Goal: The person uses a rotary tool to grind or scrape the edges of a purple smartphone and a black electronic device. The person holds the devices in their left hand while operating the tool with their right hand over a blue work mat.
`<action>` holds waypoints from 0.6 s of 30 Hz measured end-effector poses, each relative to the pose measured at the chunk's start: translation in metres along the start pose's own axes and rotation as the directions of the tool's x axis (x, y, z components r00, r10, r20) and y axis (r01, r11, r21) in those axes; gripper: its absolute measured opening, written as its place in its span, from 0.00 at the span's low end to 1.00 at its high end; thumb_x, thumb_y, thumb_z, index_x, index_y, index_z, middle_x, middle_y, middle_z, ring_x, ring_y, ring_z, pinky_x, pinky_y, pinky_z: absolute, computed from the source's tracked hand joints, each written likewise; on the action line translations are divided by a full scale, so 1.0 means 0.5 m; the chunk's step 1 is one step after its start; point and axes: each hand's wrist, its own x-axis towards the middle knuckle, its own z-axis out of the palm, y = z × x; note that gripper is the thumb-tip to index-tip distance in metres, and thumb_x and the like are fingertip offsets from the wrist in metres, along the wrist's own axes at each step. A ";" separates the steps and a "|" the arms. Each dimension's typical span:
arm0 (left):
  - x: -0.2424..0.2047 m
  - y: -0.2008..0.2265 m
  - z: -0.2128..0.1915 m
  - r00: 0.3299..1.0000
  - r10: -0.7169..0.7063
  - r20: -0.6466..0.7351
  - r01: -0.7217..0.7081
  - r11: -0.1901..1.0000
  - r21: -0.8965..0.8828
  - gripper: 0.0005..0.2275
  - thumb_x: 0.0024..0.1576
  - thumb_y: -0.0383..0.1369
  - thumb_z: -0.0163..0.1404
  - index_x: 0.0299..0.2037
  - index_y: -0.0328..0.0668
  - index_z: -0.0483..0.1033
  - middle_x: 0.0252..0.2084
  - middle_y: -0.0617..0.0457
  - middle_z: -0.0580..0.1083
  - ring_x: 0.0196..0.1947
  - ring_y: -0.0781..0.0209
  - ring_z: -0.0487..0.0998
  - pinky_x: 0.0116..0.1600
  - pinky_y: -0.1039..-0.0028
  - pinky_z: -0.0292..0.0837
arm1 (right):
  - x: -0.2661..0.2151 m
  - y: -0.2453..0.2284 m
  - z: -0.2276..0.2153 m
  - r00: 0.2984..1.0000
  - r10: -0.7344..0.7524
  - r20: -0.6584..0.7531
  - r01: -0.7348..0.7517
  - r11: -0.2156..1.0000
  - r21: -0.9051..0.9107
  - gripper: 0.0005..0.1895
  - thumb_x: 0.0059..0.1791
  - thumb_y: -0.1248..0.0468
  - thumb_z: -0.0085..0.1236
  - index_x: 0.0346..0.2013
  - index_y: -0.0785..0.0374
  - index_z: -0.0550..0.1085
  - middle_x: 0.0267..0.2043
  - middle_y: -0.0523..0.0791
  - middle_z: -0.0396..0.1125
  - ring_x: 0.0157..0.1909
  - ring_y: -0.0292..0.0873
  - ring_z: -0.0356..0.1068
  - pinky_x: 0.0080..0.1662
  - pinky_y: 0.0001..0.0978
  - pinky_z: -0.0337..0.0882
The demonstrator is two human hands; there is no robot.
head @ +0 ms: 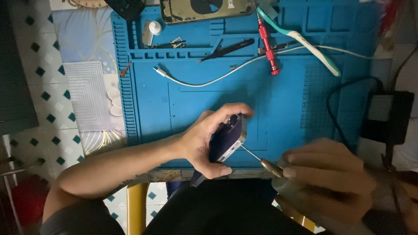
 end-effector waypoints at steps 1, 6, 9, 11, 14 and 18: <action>-0.002 -0.001 0.000 1.000 -0.005 -0.002 0.005 1.000 -0.004 0.39 0.52 0.49 0.58 0.71 0.41 0.55 0.51 0.49 0.72 0.41 0.60 0.76 0.49 0.71 0.75 | 0.009 0.000 -0.003 0.998 -0.002 0.056 0.001 1.000 0.025 0.17 0.54 0.55 0.48 0.57 0.54 0.69 0.51 0.45 0.75 0.47 0.38 0.80 0.47 0.30 0.81; -0.001 0.003 0.001 1.000 -0.001 0.003 0.001 1.000 0.006 0.39 0.52 0.48 0.59 0.70 0.41 0.55 0.46 0.51 0.73 0.38 0.60 0.76 0.49 0.71 0.74 | 0.010 0.002 -0.004 0.995 0.016 0.098 -0.020 0.999 0.038 0.20 0.54 0.57 0.50 0.61 0.55 0.68 0.52 0.45 0.76 0.49 0.40 0.81 0.48 0.31 0.81; -0.004 0.002 0.001 1.000 -0.015 -0.023 0.015 1.000 0.010 0.39 0.52 0.49 0.59 0.71 0.43 0.55 0.56 0.49 0.70 0.48 0.59 0.76 0.55 0.70 0.76 | 0.000 0.000 -0.004 0.992 0.034 0.120 -0.048 0.992 0.118 0.20 0.55 0.55 0.50 0.62 0.53 0.66 0.47 0.44 0.74 0.41 0.36 0.79 0.43 0.28 0.81; 0.001 0.005 0.002 1.000 -0.017 -0.006 0.017 1.000 0.016 0.38 0.53 0.50 0.57 0.70 0.42 0.55 0.48 0.52 0.73 0.40 0.61 0.76 0.49 0.72 0.76 | -0.033 0.003 0.004 0.997 0.045 0.056 -0.048 0.998 0.048 0.18 0.54 0.51 0.50 0.58 0.47 0.70 0.59 0.42 0.71 0.51 0.37 0.79 0.49 0.29 0.81; -0.001 0.006 0.000 0.999 -0.043 0.000 0.043 0.999 -0.010 0.39 0.51 0.46 0.60 0.70 0.42 0.54 0.49 0.50 0.74 0.42 0.59 0.77 0.50 0.71 0.77 | 0.008 -0.006 0.005 0.993 -0.119 0.012 0.120 0.984 -0.131 0.22 0.48 0.57 0.68 0.54 0.53 0.71 0.58 0.44 0.71 0.51 0.42 0.80 0.48 0.33 0.84; -0.001 0.003 0.002 1.000 -0.009 -0.014 0.009 1.000 0.008 0.38 0.52 0.47 0.59 0.70 0.42 0.54 0.49 0.49 0.73 0.43 0.59 0.78 0.49 0.71 0.79 | -0.008 0.001 -0.001 0.997 0.031 0.066 -0.031 1.000 -0.002 0.19 0.51 0.55 0.53 0.57 0.52 0.70 0.52 0.43 0.75 0.49 0.38 0.80 0.50 0.31 0.80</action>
